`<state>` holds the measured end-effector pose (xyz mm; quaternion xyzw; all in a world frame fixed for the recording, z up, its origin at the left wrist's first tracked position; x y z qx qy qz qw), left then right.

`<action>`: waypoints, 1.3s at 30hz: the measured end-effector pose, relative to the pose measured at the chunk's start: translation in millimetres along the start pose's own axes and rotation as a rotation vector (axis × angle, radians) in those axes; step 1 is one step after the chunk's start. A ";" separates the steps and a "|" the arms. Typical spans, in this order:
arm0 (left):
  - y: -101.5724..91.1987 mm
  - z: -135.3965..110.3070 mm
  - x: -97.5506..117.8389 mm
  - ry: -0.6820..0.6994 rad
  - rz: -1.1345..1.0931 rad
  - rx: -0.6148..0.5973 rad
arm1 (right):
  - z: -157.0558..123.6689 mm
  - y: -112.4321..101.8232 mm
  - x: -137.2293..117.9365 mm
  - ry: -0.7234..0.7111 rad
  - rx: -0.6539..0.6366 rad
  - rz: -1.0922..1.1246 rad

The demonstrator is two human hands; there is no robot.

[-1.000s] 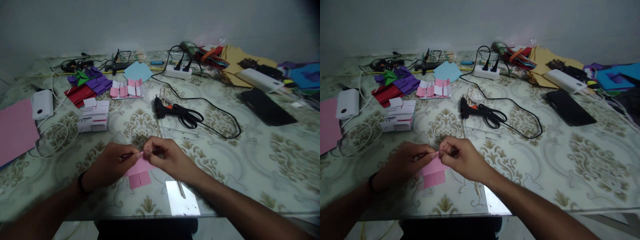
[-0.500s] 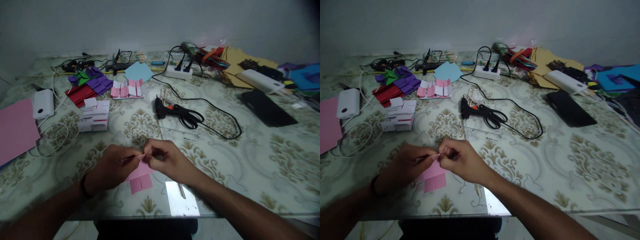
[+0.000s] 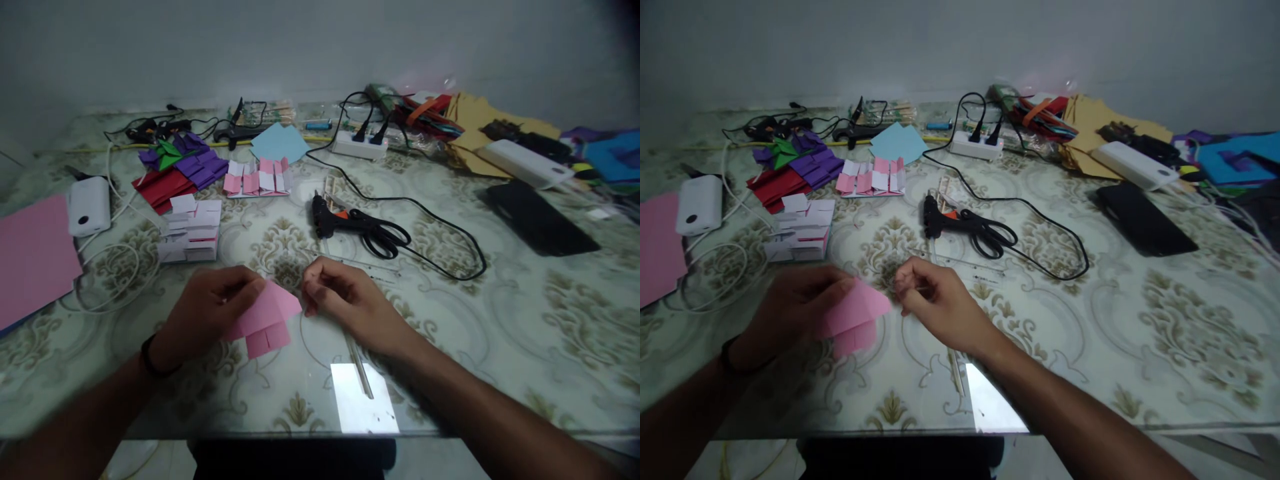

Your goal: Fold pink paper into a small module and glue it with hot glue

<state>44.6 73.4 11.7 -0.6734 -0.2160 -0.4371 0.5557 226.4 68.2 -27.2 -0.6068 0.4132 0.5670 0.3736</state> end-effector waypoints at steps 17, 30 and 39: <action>28.2 -2.0 7.7 0.103 0.001 -0.144 | -5.6 21.7 1.0 -0.009 -0.106 -0.040; 20.1 -0.3 11.2 0.110 -0.008 -0.173 | -5.5 7.1 -5.4 -0.038 0.003 -0.022; 27.2 -3.1 9.5 0.114 -0.008 -0.161 | -7.5 24.3 -7.4 -0.058 -0.123 -0.158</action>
Point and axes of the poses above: each hand's wrist, its own z-axis towards the middle knuckle, its own y-axis out of the palm, x = y × z, the point moved 9 cm from there along z, towards the middle knuckle, and after that the axes turned 1 degree about -x, right-handed, at the moved point
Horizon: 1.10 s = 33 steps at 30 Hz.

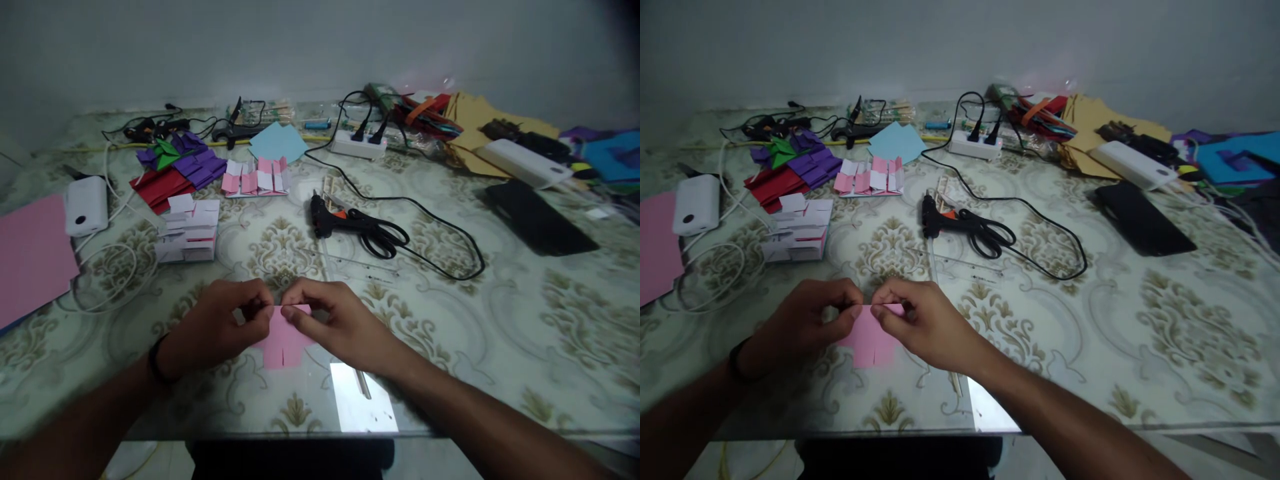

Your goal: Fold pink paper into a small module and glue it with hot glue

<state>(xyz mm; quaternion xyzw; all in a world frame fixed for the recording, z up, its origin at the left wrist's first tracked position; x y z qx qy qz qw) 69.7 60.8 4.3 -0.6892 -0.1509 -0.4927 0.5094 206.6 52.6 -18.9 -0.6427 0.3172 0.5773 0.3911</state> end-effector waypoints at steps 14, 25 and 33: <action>6.0 1.3 5.2 0.013 -0.064 -0.056 | -1.5 3.7 1.7 0.008 0.031 0.233; -24.1 0.3 -7.1 -0.039 -0.211 0.137 | 0.0 -34.3 1.5 0.038 0.206 0.168; 17.2 2.8 -13.2 -0.156 -0.009 -0.138 | 2.9 -11.7 5.5 0.035 0.096 0.135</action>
Point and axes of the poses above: each hand's wrist, its own z-axis towards the middle knuckle, its own y-axis out of the palm, x = y × z, the point moved 9 cm from there along z, towards the middle knuckle, and after that the axes turned 1 degree about -x, right-handed, at the moved point
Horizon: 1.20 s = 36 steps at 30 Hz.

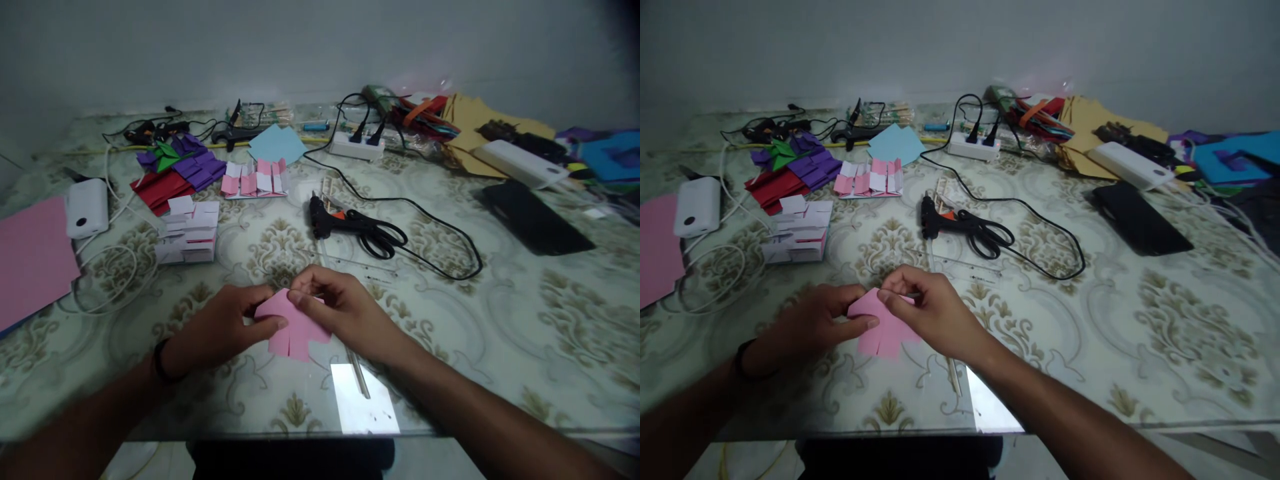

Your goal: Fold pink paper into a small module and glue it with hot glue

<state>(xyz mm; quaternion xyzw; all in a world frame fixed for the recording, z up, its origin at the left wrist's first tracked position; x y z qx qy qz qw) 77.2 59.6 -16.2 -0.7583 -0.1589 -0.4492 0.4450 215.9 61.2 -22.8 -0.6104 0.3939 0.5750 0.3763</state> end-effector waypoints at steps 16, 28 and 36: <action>-15.3 -2.6 -23.6 -0.127 -0.046 0.142 | 1.6 -2.0 13.1 0.148 -0.062 0.039; -8.7 -2.3 -22.8 -0.115 -0.175 0.106 | -0.2 -2.0 13.2 0.122 -0.051 -0.107; -17.8 -5.3 -9.6 -0.035 -0.134 0.198 | -2.4 -3.0 9.1 0.078 -0.063 -0.110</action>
Point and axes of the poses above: each hand's wrist, its own z-axis towards the middle knuckle, its own y-axis out of the palm, x = y × z, the point moved 9 cm from there along z, towards the middle knuckle, and after that the axes turned 1 degree about -x, right-handed, at the moved point
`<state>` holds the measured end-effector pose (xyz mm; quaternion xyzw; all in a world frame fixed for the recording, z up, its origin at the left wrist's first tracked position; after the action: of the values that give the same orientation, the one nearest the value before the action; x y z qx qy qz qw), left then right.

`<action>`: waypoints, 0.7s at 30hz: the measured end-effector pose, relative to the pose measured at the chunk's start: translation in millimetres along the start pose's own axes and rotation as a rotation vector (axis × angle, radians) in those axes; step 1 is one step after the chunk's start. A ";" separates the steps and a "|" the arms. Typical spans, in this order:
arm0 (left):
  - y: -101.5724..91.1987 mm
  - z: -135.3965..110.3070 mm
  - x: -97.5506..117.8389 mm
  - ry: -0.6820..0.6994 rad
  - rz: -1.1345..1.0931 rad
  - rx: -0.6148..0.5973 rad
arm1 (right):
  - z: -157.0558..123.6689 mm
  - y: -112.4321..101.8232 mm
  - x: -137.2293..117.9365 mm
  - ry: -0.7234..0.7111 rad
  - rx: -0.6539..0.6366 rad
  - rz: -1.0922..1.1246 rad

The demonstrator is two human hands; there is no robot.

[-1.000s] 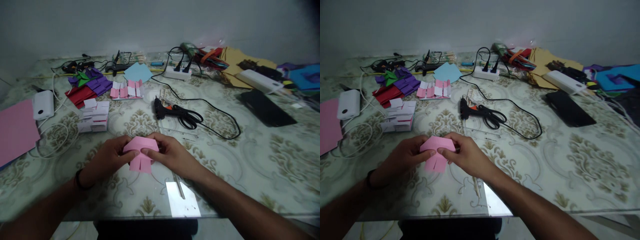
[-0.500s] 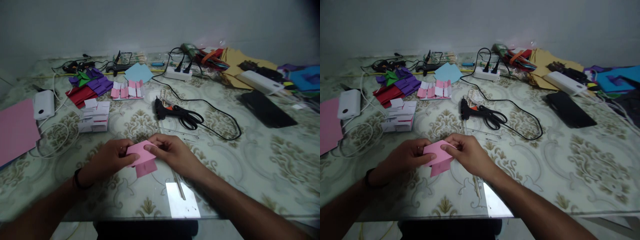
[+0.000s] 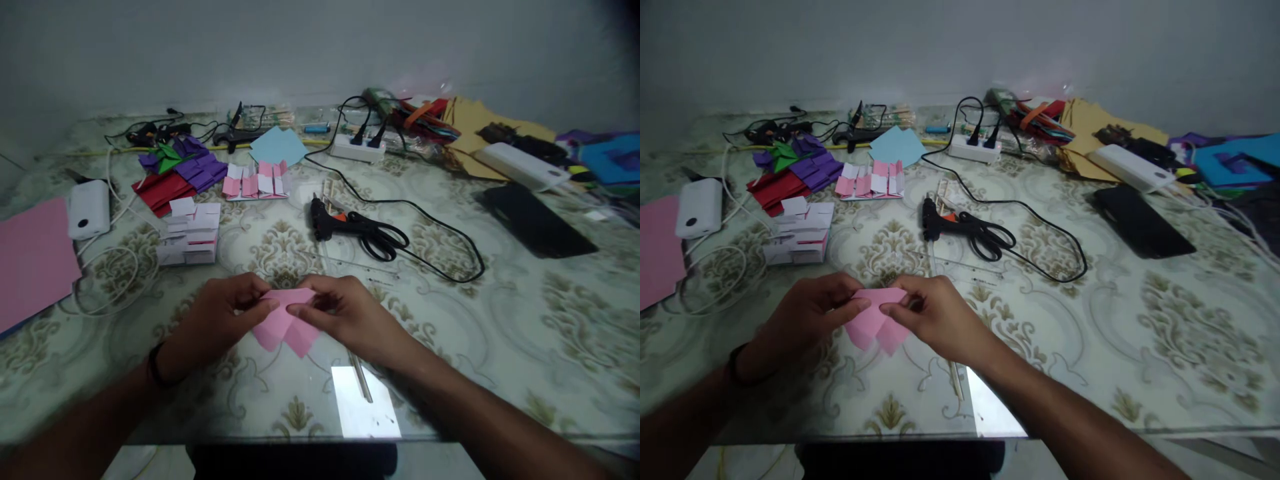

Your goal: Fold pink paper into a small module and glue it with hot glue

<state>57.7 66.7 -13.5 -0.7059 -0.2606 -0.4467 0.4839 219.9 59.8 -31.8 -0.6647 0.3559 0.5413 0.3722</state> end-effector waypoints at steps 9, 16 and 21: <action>0.7 -2.2 -1.2 0.001 -0.146 0.031 | 1.5 2.7 -2.1 0.008 0.019 0.279; -1.9 -7.5 7.9 0.099 -0.179 0.036 | -2.2 -5.7 -14.6 -0.140 0.072 0.302; -7.7 -8.8 15.0 0.151 -0.165 0.041 | -5.7 -9.5 -24.1 -0.186 0.059 0.223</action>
<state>55.2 60.7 4.4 -0.6362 -0.2899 -0.5315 0.4782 226.9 60.9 -6.2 -0.5569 0.4071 0.6279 0.3605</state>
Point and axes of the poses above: each hand's wrist, its own z-axis towards the middle knuckle, its own y-axis out of the palm, x = y × z, the point moved 9 cm from there along z, towards the middle knuckle, and after that the axes turned 1 degree about -x, right-handed, at the moved point
